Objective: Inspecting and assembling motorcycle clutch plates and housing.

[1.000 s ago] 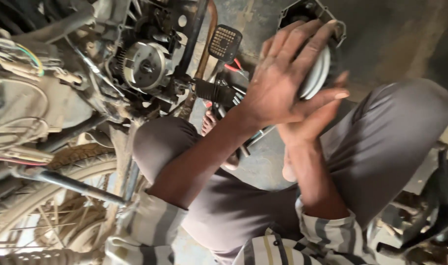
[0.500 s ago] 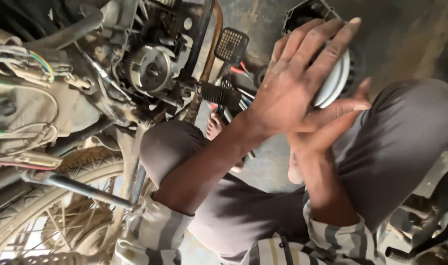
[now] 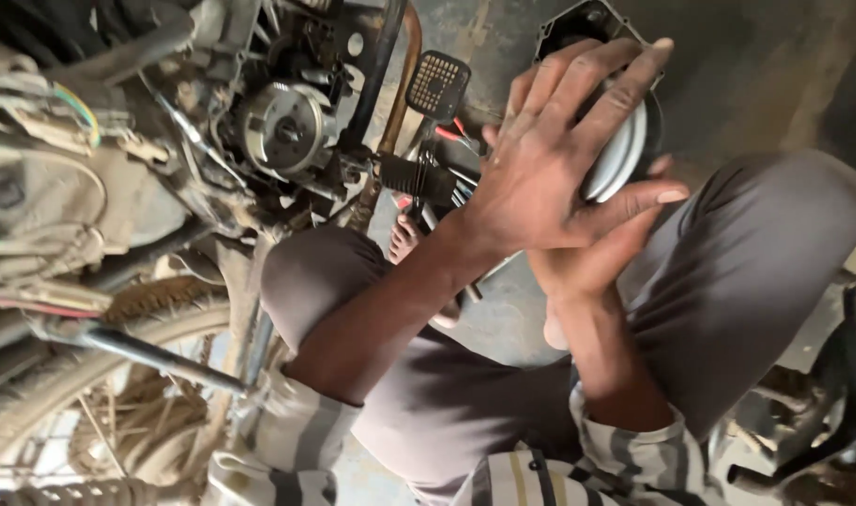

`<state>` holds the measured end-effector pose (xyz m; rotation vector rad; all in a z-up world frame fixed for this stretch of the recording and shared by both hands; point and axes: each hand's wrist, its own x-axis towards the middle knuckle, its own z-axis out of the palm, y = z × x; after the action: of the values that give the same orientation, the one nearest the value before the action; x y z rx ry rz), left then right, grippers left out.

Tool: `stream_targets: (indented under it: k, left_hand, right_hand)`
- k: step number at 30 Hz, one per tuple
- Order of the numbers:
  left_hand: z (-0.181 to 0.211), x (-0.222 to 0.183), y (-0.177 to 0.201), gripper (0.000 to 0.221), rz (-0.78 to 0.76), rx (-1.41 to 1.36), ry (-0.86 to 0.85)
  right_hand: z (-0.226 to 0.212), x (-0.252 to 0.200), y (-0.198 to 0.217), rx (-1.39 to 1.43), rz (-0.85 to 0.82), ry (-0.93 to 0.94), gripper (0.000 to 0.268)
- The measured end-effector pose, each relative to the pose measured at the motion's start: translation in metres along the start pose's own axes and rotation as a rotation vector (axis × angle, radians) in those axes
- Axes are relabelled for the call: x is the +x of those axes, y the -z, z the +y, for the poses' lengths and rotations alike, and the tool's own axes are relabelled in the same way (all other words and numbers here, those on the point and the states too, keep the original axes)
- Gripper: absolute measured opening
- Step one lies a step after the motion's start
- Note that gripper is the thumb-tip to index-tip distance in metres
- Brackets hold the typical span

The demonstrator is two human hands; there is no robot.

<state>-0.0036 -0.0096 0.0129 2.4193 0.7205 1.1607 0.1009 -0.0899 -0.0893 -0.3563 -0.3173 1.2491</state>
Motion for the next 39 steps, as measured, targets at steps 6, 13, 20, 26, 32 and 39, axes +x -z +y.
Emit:
stream_targets:
  k: [6, 13, 20, 26, 32, 39]
  left_hand:
    - [0.002, -0.002, 0.002, 0.091, 0.016, -0.026, -0.018]
    - [0.002, 0.0, 0.007, 0.091, 0.006, -0.067, -0.033]
    - [0.004, 0.004, 0.019, 0.086, 0.03, -0.195, 0.005]
    - [-0.009, -0.01, 0.0, 0.063, 0.067, -0.536, 0.217]
    - [0.005, -0.011, -0.005, 0.063, 0.06, -0.606, 0.333]
    - [0.01, -0.015, -0.011, 0.069, 0.04, -0.556, 0.197]
  right_hand:
    - [-0.003, -0.01, -0.015, -1.63, 0.086, 0.685, 0.092]
    - [0.003, -0.015, -0.001, -1.59, 0.179, 0.547, 0.106]
    - [-0.002, -0.007, -0.009, -0.429, -0.179, 0.039, 0.091]
    - [-0.003, -0.001, -0.023, -0.629, -0.282, 0.091, 0.096]
    - [0.006, -0.017, 0.019, -0.749, -0.211, 0.174, 0.099]
    - [0.024, -0.022, 0.06, -0.675, -0.188, 0.136, 0.096]
